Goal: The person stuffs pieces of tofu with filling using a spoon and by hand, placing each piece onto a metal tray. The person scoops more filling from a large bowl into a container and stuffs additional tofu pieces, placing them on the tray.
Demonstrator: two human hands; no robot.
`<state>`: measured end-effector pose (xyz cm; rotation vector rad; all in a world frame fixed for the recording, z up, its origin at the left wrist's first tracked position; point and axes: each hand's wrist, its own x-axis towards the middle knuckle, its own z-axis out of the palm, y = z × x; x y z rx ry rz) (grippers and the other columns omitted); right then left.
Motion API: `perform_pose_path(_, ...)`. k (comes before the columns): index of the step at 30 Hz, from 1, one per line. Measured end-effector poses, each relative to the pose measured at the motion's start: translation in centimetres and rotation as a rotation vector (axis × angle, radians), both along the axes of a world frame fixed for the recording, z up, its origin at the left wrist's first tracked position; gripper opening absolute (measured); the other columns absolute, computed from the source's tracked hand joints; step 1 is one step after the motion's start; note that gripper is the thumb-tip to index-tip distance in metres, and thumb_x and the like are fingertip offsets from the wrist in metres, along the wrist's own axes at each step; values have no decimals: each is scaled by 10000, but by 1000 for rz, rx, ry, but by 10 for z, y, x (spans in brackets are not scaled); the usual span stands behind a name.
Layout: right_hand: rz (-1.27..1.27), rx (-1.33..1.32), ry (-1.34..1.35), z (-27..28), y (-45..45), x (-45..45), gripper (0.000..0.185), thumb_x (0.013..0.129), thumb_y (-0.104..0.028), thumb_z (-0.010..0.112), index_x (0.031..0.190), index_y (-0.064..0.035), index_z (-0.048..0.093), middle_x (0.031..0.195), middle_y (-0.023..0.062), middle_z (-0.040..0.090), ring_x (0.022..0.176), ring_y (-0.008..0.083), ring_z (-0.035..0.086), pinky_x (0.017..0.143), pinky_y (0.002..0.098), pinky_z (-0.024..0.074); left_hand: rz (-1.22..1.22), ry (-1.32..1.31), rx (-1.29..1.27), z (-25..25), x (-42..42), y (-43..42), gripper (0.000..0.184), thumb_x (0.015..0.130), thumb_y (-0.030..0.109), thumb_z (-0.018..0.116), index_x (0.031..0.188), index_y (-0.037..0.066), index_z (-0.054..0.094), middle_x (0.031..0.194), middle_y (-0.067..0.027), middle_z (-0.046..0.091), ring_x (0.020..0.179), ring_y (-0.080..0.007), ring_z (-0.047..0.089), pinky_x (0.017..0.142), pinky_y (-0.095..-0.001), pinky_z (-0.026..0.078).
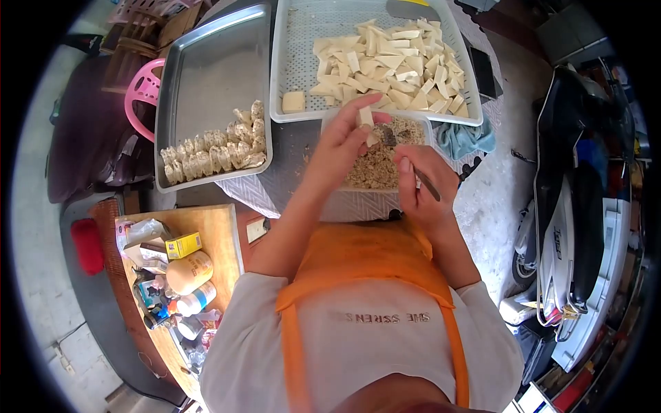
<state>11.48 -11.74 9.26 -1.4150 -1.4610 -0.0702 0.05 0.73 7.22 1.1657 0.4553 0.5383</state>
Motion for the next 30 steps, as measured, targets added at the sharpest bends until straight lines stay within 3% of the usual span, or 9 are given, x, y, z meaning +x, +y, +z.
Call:
perform_pose_path(6,-10,4,-80,-8,-1,0,235,719,74,595,943,2,591,827,137,613,694,303,606,630,352,514,-13,32,208,0,6,-8,402,861,-20,368,1225,76,510,1077,-22,577,947,-83,528,791,-214,436)
perform_pose_path(11,24,6,-161,-14,3,0,158,760,36,579,914,2,588,844,138,615,693,298,607,622,347,512,13,21,453,-9,13,-16,384,835,-60,371,1157,53,547,1043,-29,585,981,-114,538,825,-233,443)
perform_pose_path(12,38,-2,-159,-14,3,1,131,775,32,570,902,7,590,844,138,616,683,294,608,617,342,511,-2,22,341,-9,12,-14,373,839,-60,376,1153,48,545,1049,-34,582,991,-118,538,837,-244,450)
perform_pose_path(15,-7,-99,432,-16,-6,16,67,821,7,547,841,35,604,827,138,621,644,282,610,597,327,502,-1,15,102,-11,6,-6,330,851,-56,389,1130,32,540,1074,-51,574,1021,-131,538,877,-282,468)
perform_pose_path(18,-194,-213,249,-15,4,34,121,853,-22,536,792,52,608,806,133,631,608,254,610,585,310,491,64,-7,74,-15,3,0,276,863,-50,396,1090,16,538,1113,-76,561,1051,-149,535,920,-323,475)
perform_pose_path(19,-135,-249,58,-29,9,44,156,867,-67,533,792,44,614,777,125,639,601,238,610,573,303,481,49,3,64,-12,2,0,263,866,-50,396,1080,12,536,1125,-84,557,1060,-154,534,930,-333,474)
perform_pose_path(22,40,-587,356,-58,17,46,177,879,-92,521,803,37,615,759,118,640,584,209,603,554,305,469,34,-19,35,-14,3,0,233,869,-41,400,1053,5,535,1138,-94,553,1074,-162,529,946,-345,468)
perform_pose_path(26,38,-560,920,-43,10,52,188,913,-124,488,894,-4,631,706,47,626,554,99,556,491,224,438,105,-48,-150,-9,-3,3,232,876,-17,391,1053,9,537,1143,-91,554,1089,-160,518,960,-356,455)
perform_pose_path(30,84,-397,1027,-32,2,61,183,920,-105,474,946,4,619,699,50,613,533,77,525,462,199,410,62,-7,-126,-14,0,2,292,863,-15,364,1097,18,535,1145,-82,552,1099,-157,512,969,-341,440)
